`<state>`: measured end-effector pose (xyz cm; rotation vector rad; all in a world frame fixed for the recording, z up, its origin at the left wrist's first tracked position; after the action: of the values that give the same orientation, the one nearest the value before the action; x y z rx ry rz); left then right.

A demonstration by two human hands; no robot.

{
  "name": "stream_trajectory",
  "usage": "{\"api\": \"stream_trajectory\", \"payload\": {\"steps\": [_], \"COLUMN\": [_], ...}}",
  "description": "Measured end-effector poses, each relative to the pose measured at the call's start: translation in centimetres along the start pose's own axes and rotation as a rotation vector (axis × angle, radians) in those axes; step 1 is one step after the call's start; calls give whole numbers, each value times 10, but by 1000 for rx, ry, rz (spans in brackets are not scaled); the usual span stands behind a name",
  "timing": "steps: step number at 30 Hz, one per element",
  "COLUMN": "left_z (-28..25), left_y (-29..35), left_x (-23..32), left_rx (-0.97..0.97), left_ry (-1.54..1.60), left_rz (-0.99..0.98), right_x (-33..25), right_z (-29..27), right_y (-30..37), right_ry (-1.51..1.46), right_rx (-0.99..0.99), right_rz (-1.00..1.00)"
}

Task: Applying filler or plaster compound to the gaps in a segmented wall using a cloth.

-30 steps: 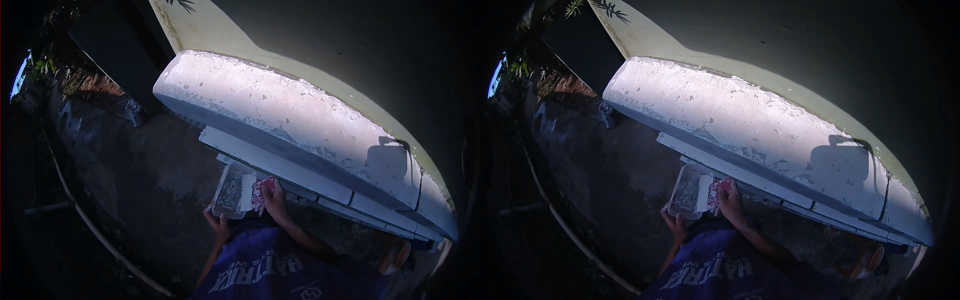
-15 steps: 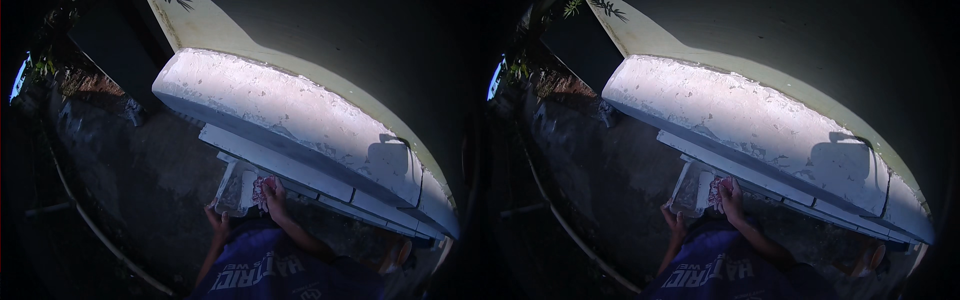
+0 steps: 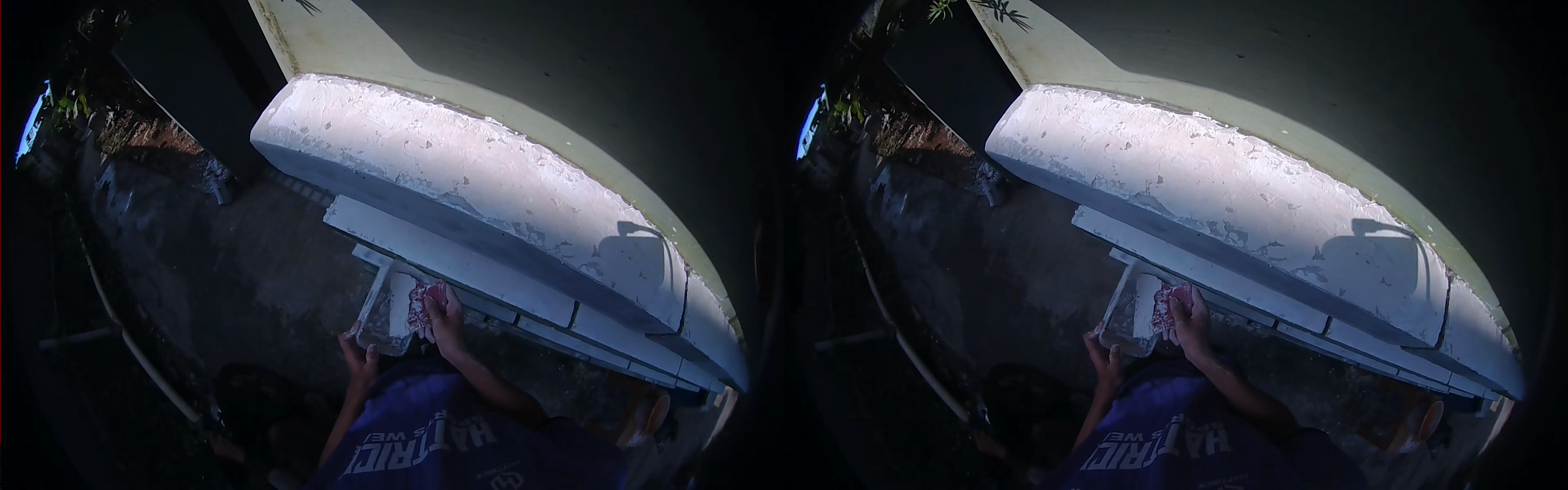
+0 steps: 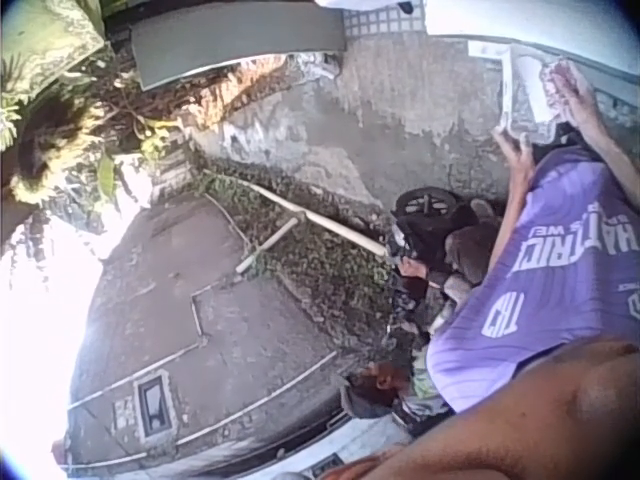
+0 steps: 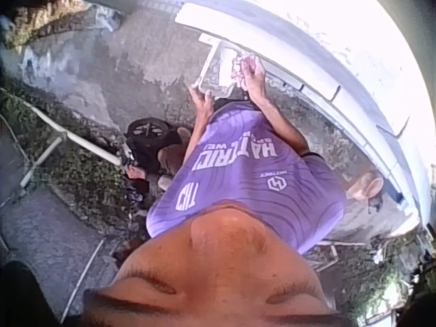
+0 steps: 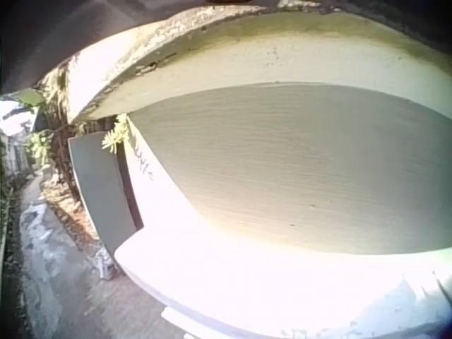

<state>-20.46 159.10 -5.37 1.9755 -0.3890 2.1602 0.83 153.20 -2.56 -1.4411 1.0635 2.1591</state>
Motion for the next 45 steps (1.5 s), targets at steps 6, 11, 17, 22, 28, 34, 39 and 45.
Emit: {"api": "stream_trajectory", "payload": {"steps": [6, 11, 17, 22, 28, 34, 39, 45], "left_z": [15, 10, -9, -18, -18, -16, -18, -36], "left_y": [13, 13, 13, 19, 34, 44, 49, 50], "left_x": [0, -1, 4, 8, 10, 10, 0, -9], "left_rx": [-14, -22, 77, 118, 215, 258, 244, 145], "left_ry": [17, 52, -9, -116, 56, 69, 117, 113], "left_rz": [-30, -108, -184, -106, -170, -209, -224, -280], "right_x": [-11, -18, -20, -10, -5, -8, 28, 28], "right_z": [2, 15, 35, 47, 66, 79, 71, 86], "right_y": [2, 10, 9, 7, 3, 4, -11, 3], "right_ry": [386, 360, 471, 580, 618, 722, 716, 702], "right_rx": [140, 54, -238, -329, -536, -678, -760, -860], "right_rz": [-426, -429, -375, -473, -510, -524, -320, -201]}}
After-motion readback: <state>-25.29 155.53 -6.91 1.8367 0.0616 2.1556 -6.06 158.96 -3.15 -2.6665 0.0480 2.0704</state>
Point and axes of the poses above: each hand's wrist, its own y-axis away from the middle knuckle, its own z-axis out of the palm, x = y × z, the point moved 7 cm from there along -y, towards the middle knuckle, and after that the axes turned 4 degrees about x, right-handed, at the moved point
